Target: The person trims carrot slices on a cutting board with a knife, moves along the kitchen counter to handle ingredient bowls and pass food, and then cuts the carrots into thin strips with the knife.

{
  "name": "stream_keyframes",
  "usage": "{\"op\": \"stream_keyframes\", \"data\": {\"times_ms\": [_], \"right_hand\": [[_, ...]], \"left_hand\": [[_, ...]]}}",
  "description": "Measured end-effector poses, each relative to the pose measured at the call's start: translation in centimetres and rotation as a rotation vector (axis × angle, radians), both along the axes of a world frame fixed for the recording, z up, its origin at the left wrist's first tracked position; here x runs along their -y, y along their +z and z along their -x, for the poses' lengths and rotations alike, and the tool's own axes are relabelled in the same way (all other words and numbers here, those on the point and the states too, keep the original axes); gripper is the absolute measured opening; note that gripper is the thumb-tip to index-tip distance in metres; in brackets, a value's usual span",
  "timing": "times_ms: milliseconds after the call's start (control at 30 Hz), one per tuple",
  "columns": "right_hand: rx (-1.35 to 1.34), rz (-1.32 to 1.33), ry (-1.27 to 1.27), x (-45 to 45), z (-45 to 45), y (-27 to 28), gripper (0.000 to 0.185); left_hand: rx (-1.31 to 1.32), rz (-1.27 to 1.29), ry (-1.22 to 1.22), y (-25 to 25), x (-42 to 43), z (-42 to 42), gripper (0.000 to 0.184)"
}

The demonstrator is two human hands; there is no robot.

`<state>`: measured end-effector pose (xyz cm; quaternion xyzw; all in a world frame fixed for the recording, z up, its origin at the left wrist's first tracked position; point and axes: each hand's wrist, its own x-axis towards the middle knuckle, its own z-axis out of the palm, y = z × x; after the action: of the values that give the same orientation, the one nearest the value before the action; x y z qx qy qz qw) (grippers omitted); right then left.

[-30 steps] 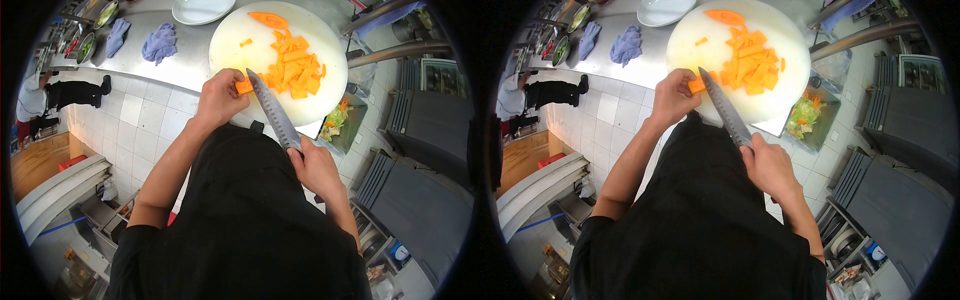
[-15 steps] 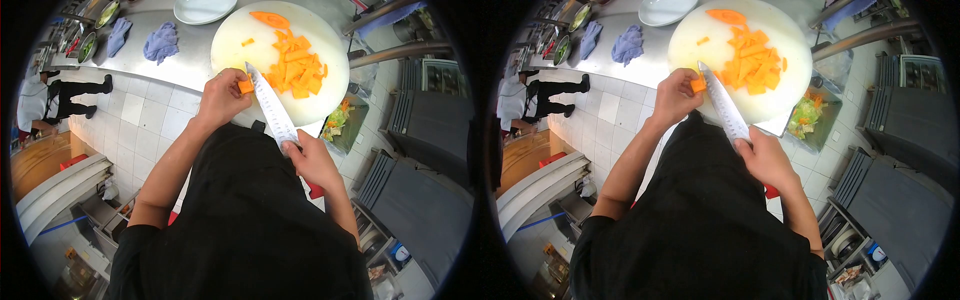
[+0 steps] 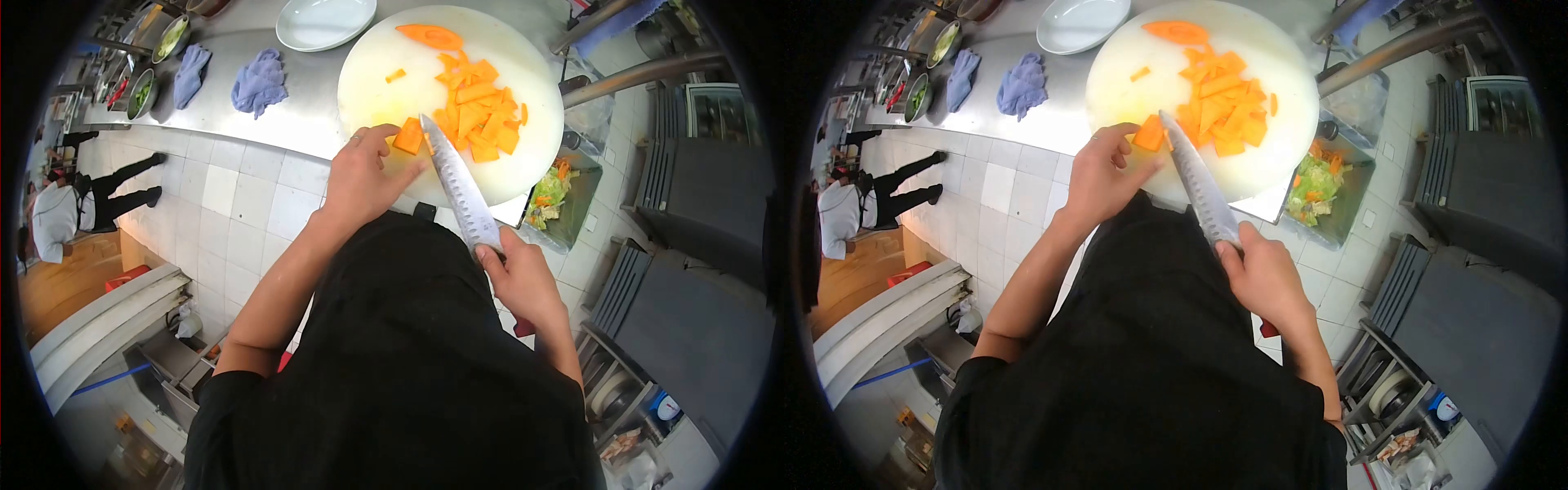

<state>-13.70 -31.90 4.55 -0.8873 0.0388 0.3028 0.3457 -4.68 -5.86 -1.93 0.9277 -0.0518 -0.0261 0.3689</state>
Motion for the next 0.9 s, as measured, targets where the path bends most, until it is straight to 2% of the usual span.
{"op": "stream_keyframes", "data": {"times_ms": [33,100,133,200,333,400,433,500,533,600,633,700,733,800,900], "right_hand": [[0.002,-0.003,-0.004,-0.2,0.0,0.1,0.034],[-0.016,0.065,0.033,-0.5,0.1,0.2,0.033],[-0.015,0.063,0.031,-0.5,0.2,0.2,0.033],[0.024,0.057,-0.025,-0.5,0.5,0.3,0.033],[-0.005,0.042,-0.08,0.0,0.7,0.8,0.033],[0.015,0.082,-0.054,0.3,1.0,0.6,0.033],[0.016,0.079,-0.06,0.4,1.2,0.7,0.033],[0.008,0.085,-0.057,0.4,1.5,1.0,0.032],[0.008,0.081,-0.064,0.4,1.6,1.1,0.032],[-0.035,0.026,-0.055,0.3,1.8,1.3,0.032],[-0.036,0.022,-0.062,0.2,1.9,1.4,0.032],[-0.065,0.013,0.009,0.1,2.0,1.4,0.031],[-0.065,0.01,0.005,0.1,2.2,1.3,0.031],[-0.019,0.01,0.06,0.1,2.4,1.2,0.031],[0.003,0.016,0.075,0.1,2.7,1.2,0.031]], "left_hand": [[0.002,-0.003,-0.004,-0.3,0.0,-0.2,0.053],[0.211,0.056,0.078,-1.2,-0.1,-1.0,0.046],[0.212,0.055,0.075,-1.4,-0.1,-1.7,0.046],[0.035,0.254,0.07,-1.0,0.0,-2.9,0.042],[-0.051,0.148,-0.107,0.7,0.0,-3.8,0.042],[0.071,-0.014,-0.293,0.6,-0.4,-3.9,0.045],[0.072,-0.017,-0.299,0.8,-0.4,-3.7,0.045],[-0.107,-0.011,-0.154,1.6,-0.4,-3.1,0.043],[-0.107,-0.016,-0.161,1.6,-0.5,-2.9,0.043],[-0.316,0.149,0.057,1.2,-0.6,-2.2,0.04],[-0.316,0.145,0.051,1.1,-0.5,-1.8,0.04],[-0.386,0.441,0.213,1.0,-0.5,-0.8,0.034],[-0.387,0.438,0.21,0.9,-0.4,-0.4,0.034],[-0.411,0.655,0.309,0.9,-0.1,0.1,0.026],[-0.407,0.652,0.368,1.0,0.3,0.5,0.02]]}}
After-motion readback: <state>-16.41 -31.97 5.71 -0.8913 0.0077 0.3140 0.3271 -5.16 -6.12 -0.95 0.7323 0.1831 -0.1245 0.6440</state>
